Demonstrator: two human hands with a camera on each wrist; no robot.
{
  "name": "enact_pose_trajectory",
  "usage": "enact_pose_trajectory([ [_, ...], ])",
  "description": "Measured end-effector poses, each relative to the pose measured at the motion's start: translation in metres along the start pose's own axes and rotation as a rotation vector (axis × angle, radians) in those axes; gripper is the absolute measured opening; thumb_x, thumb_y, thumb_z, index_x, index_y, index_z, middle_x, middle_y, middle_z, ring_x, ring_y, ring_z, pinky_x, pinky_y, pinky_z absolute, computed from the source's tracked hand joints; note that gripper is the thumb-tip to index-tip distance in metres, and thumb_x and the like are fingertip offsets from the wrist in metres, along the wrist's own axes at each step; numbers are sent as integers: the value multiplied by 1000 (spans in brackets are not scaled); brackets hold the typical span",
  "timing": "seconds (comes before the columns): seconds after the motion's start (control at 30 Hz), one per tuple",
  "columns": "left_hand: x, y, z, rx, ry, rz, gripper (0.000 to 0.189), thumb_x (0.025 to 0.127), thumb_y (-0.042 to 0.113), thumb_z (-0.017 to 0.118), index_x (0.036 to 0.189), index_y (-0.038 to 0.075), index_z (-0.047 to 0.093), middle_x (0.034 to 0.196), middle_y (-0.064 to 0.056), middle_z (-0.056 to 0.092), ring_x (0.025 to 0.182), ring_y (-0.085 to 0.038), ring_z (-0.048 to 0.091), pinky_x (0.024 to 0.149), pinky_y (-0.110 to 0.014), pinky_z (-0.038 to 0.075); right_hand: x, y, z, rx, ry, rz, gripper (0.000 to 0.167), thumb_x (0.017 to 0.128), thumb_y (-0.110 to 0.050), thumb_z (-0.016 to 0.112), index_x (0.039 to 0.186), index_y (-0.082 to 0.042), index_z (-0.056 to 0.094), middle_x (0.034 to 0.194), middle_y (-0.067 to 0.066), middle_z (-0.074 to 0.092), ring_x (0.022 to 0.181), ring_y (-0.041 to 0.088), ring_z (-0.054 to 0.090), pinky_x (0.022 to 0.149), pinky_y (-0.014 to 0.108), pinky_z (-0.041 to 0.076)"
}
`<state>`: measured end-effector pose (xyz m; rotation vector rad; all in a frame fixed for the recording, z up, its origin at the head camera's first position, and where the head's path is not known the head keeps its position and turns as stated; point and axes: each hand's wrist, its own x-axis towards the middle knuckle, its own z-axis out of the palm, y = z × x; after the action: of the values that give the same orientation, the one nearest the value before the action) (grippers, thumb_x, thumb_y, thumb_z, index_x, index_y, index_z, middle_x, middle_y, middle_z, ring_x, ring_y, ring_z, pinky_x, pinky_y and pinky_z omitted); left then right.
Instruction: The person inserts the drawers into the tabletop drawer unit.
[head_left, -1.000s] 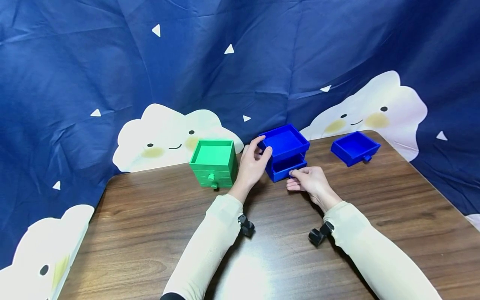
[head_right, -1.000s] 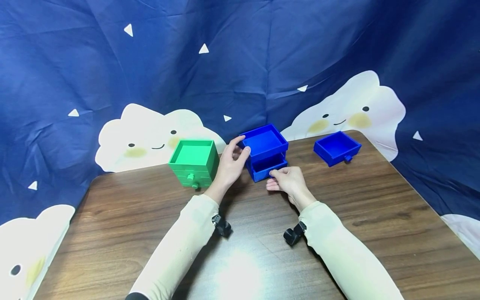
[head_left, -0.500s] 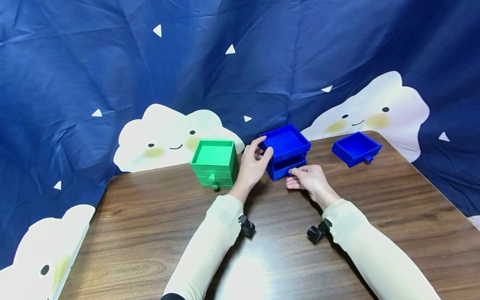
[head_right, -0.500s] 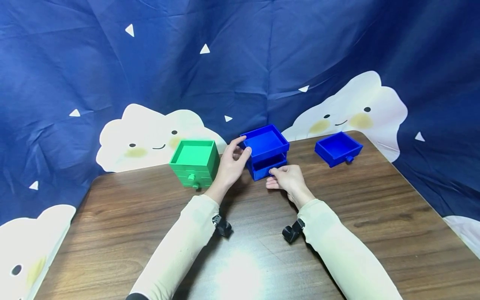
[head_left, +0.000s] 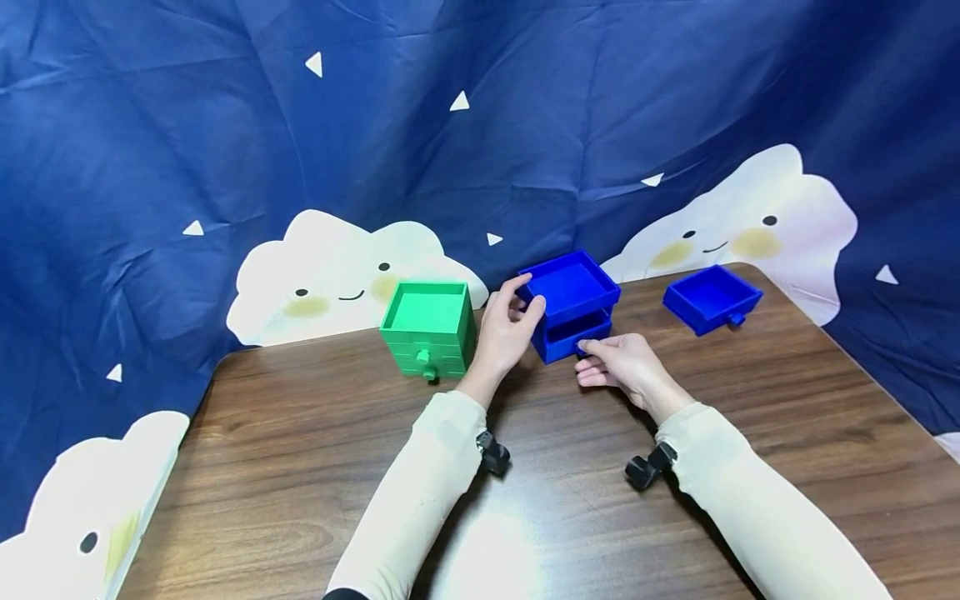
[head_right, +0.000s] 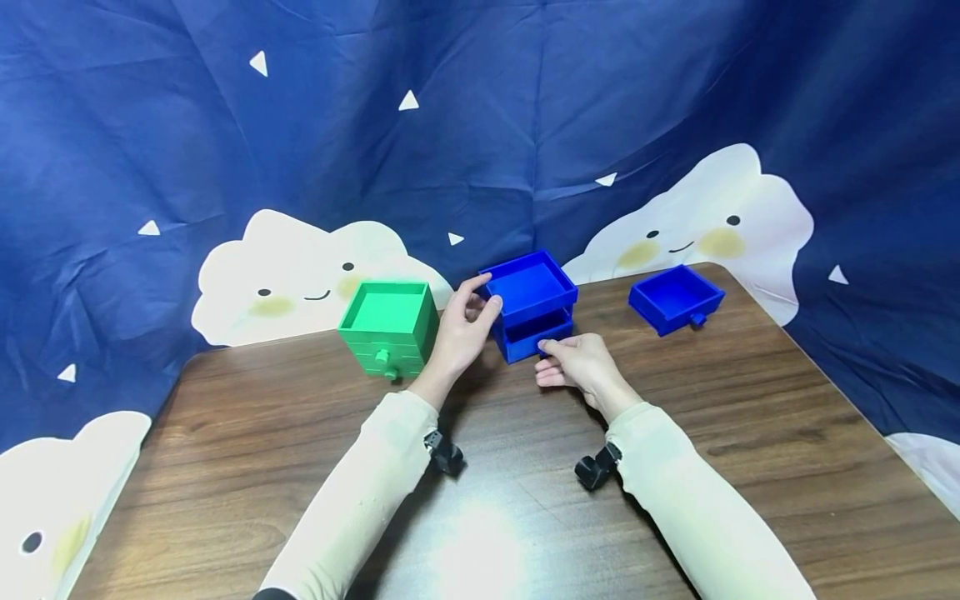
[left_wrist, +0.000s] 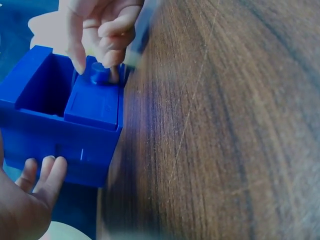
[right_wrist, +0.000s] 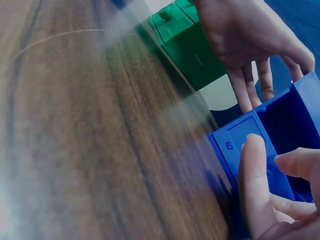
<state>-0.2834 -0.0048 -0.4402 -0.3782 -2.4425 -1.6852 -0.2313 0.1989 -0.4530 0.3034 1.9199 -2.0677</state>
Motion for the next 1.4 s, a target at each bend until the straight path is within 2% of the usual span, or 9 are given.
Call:
enact_pose_trajectory([
  [0.27, 0, 0, 0, -6, -15, -16, 49, 105, 36, 67, 152, 27, 61, 120, -14, 61, 98, -20, 65, 88, -31, 57, -17, -1, -13, -55, 0, -48, 42, 110, -8, 54, 136, 25, 51, 75, 2, 74, 65, 8, 75, 70, 27, 67],
  [0.77, -1, 0, 0, 2, -8, -16, 49, 104, 37, 67, 151, 27, 61, 117, -13, 61, 98, -21, 66, 88, -33, 57, -38, 4, -37, -112, 3, -117, 41, 110, -6, 53, 137, 25, 51, 83, 1, 77, 70, 9, 75, 71, 28, 67],
  [1.07, 0, -2, 1, 0, -20, -8, 49, 105, 37, 66, 153, 27, 59, 119, -14, 60, 98, -18, 64, 89, -32, 57, -48, 4, -51, -203, 75, -221, 42, 110, -7, 54, 136, 26, 53, 85, -2, 79, 73, 7, 76, 72, 27, 67],
  [1.4, 0, -2, 1, -13, -12, -1, 49, 105, 36, 67, 152, 26, 60, 117, -14, 60, 98, -21, 65, 89, -33, 57, -55, 8, -71, -286, 134, -291, 40, 110, -10, 58, 132, 23, 57, 83, -10, 78, 75, 5, 76, 73, 26, 66],
])
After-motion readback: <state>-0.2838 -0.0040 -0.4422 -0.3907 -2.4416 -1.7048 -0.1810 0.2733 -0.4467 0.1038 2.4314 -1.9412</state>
